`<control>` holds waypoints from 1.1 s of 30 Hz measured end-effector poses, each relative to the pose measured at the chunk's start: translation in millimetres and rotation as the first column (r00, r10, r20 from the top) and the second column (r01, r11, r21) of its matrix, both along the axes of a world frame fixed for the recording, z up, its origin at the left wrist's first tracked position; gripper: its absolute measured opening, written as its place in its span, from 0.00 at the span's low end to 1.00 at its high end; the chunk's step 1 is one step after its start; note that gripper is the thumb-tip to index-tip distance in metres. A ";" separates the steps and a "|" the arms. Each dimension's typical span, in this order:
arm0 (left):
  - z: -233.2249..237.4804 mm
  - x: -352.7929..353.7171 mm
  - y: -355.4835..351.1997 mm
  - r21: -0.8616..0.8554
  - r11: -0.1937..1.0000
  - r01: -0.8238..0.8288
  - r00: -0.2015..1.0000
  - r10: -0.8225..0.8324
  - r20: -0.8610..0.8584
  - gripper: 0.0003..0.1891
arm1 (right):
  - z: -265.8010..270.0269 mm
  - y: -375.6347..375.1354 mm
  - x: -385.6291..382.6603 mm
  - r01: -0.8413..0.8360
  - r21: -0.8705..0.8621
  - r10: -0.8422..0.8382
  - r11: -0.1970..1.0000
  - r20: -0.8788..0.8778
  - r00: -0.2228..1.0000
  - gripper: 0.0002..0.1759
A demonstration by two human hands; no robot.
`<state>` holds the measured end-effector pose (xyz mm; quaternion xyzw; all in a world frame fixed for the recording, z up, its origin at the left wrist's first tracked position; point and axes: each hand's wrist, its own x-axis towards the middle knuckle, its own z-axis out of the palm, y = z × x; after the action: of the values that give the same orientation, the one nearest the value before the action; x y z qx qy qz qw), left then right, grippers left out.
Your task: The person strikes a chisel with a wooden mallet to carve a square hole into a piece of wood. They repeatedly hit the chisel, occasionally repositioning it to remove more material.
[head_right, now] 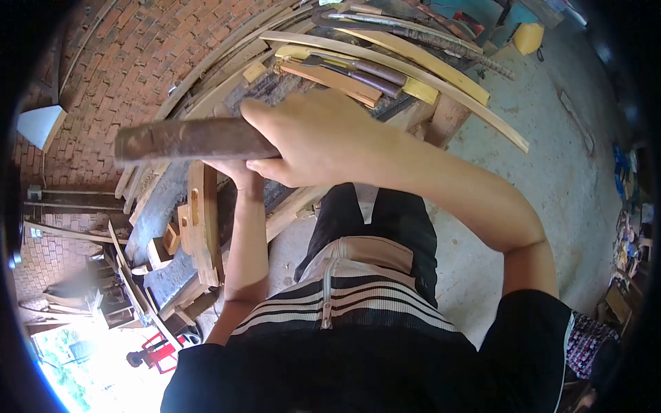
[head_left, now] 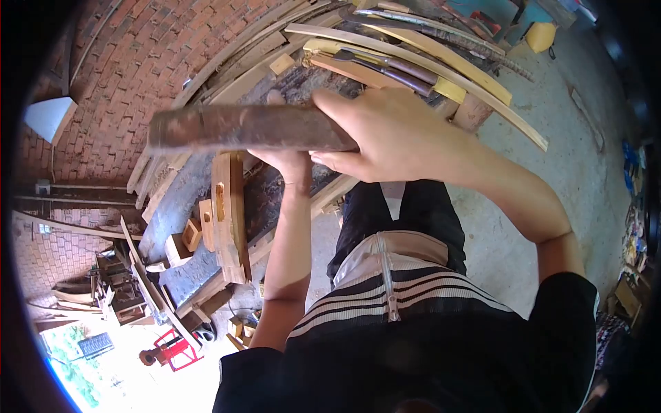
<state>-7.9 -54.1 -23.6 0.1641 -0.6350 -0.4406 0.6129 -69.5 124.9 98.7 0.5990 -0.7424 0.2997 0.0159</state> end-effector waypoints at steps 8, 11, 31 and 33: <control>30.7 13.1 -46.4 0.567 0.823 0.020 0.978 0.102 -0.182 0.16 | -36.3 20.4 -12.1 0.084 -0.157 -0.010 0.984 0.425 0.905 0.33; 20.7 20.9 -65.6 0.592 0.796 0.126 0.958 0.058 -0.282 0.21 | -44.7 40.3 -13.3 0.130 -0.075 -0.067 0.989 0.552 0.831 0.35; 10.2 10.6 4.5 0.242 0.958 0.151 0.986 -0.127 -0.111 0.18 | 20.2 10.8 4.1 0.063 -0.412 0.081 0.909 0.322 0.943 0.32; -5.1 16.7 -1.4 0.160 0.978 0.134 0.991 -0.136 0.003 0.16 | 26.8 7.4 12.7 0.044 -0.263 0.040 0.964 0.306 0.951 0.30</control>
<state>8.9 -55.6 -28.6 0.1721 -0.6116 -0.5293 0.5623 -56.9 132.2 125.5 0.5366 -0.6890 0.4867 -0.0195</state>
